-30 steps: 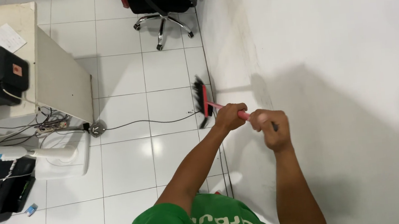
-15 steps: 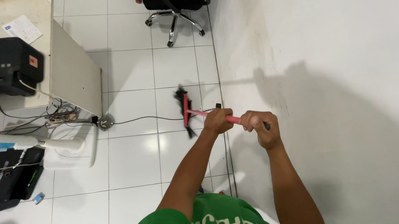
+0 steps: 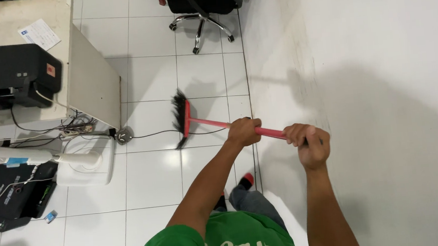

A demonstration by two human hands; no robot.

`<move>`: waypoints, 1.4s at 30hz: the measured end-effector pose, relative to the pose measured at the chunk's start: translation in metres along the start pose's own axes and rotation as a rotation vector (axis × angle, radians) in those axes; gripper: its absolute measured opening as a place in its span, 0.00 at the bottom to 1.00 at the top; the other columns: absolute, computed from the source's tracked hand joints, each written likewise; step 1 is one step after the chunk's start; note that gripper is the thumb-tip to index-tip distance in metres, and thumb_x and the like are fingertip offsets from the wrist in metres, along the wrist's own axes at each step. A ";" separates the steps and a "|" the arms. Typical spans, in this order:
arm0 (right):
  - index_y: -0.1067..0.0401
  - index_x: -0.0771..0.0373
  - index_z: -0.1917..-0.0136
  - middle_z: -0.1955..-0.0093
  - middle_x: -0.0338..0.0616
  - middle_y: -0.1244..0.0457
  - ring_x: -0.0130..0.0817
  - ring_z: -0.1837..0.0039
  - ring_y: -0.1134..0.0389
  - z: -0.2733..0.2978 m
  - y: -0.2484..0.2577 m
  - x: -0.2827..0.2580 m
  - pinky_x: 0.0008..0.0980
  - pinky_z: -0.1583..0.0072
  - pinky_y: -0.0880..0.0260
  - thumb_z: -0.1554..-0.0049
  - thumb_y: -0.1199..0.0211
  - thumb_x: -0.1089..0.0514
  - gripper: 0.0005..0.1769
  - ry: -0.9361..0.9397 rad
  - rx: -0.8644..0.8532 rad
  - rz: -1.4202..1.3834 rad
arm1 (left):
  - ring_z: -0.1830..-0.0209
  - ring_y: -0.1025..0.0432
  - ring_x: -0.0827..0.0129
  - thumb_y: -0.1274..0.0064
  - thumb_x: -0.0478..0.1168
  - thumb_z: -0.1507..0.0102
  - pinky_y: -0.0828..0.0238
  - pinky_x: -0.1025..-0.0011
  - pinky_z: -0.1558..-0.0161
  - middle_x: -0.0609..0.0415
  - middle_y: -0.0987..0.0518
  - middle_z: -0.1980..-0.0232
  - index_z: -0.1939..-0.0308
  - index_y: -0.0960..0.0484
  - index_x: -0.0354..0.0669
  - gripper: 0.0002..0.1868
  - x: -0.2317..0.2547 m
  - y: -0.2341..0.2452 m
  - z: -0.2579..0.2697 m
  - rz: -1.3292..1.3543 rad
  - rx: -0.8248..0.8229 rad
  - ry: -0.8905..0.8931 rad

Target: Sweeping the white tiled floor in an office using a broom.

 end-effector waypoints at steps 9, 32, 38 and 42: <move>0.40 0.67 0.70 0.71 0.43 0.45 0.34 0.65 0.43 -0.066 0.003 -0.016 0.34 0.58 0.39 0.30 0.52 0.50 0.29 0.072 -0.049 0.263 | 0.60 0.21 0.56 0.47 0.40 0.45 0.26 0.60 0.60 0.53 0.15 0.64 0.54 0.14 0.50 0.16 0.050 0.004 -0.085 0.265 0.163 -0.179; 0.40 0.65 0.70 0.70 0.44 0.43 0.35 0.64 0.42 -0.232 0.012 0.106 0.40 0.52 0.33 0.29 0.50 0.45 0.31 -0.021 -0.219 -0.037 | 0.67 0.24 0.52 0.48 0.40 0.46 0.26 0.57 0.60 0.50 0.18 0.70 0.68 0.15 0.50 0.07 -0.070 0.069 -0.190 0.150 0.117 0.110; 0.43 0.62 0.70 0.70 0.44 0.45 0.36 0.63 0.43 -0.240 0.032 0.112 0.44 0.48 0.32 0.28 0.55 0.46 0.31 -0.116 -0.104 -0.057 | 0.66 0.23 0.53 0.49 0.41 0.44 0.26 0.57 0.59 0.50 0.17 0.69 0.67 0.14 0.50 0.08 -0.075 0.066 -0.216 0.029 0.018 0.158; 0.42 0.63 0.69 0.71 0.45 0.44 0.37 0.64 0.43 -0.258 0.068 0.085 0.45 0.48 0.31 0.28 0.57 0.49 0.29 -0.092 0.038 0.015 | 0.67 0.22 0.55 0.49 0.40 0.47 0.25 0.58 0.59 0.51 0.16 0.70 0.64 0.15 0.52 0.11 -0.034 0.069 -0.247 0.045 -0.007 0.008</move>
Point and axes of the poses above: each hand's wrist, its own z-axis away from the middle knuckle, its own y-axis out of the back of the hand, x = y × z, the point moved 6 cm from there along -z, towards the middle knuckle
